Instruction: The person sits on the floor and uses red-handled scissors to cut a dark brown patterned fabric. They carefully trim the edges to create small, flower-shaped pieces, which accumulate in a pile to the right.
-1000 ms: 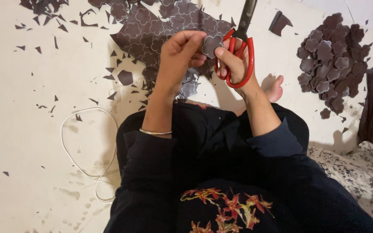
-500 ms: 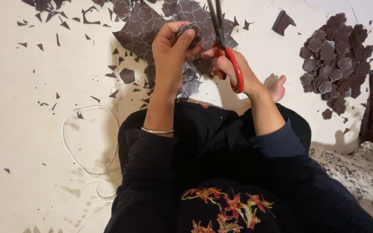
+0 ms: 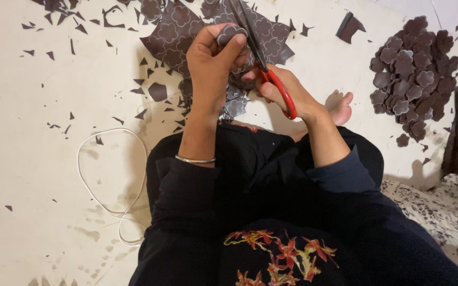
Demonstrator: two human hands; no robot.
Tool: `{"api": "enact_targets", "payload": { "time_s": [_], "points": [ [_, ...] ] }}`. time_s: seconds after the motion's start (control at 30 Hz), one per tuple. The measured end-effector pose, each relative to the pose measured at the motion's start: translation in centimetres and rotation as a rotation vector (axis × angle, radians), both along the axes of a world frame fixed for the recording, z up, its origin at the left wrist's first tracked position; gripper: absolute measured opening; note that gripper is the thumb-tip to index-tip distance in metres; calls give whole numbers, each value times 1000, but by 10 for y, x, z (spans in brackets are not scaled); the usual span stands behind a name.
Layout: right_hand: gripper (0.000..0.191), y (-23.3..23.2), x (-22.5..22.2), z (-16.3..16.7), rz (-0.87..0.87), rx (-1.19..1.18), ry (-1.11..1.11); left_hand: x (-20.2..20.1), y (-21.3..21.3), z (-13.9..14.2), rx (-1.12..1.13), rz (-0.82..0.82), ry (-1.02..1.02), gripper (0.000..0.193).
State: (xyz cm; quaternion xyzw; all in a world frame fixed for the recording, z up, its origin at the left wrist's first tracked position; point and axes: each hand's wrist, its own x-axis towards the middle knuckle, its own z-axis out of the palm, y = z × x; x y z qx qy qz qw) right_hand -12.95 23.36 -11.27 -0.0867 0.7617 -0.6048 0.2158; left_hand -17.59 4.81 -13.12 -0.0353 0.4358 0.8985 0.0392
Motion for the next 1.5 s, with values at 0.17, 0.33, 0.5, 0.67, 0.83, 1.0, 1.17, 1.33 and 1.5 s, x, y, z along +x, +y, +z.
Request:
{"api": "enact_targets", "payload": {
  "time_s": [0.17,0.33,0.5,0.67,0.83,1.0,1.17,1.33,1.5],
  "points": [
    [98,-1,-1,0,-7,-7,-25,0,-1,1,-51,4,-1,15],
    [107,0,0,-5,-8,25,-16,0,-2,2,-66,5,30,15],
    [108,1,0,-8,9,16,-40,0,-2,2,-73,4,43,14],
    [109,2,0,-3,28,9,-17,0,-1,1,-60,0,35,14],
    [108,1,0,3,65,31,13,0,-1,1,-69,24,45,14],
    [106,1,0,0,45,25,23,0,-1,2,-90,24,34,14],
    [105,6,2,-10,37,73,15,1,-2,3,-96,8,56,14],
    [102,9,3,-16,-27,81,2,0,-2,-1,-115,-2,60,13],
    [82,3,-2,-22,-235,-38,70,0,1,-11,-46,-163,-87,19]
  ]
}}
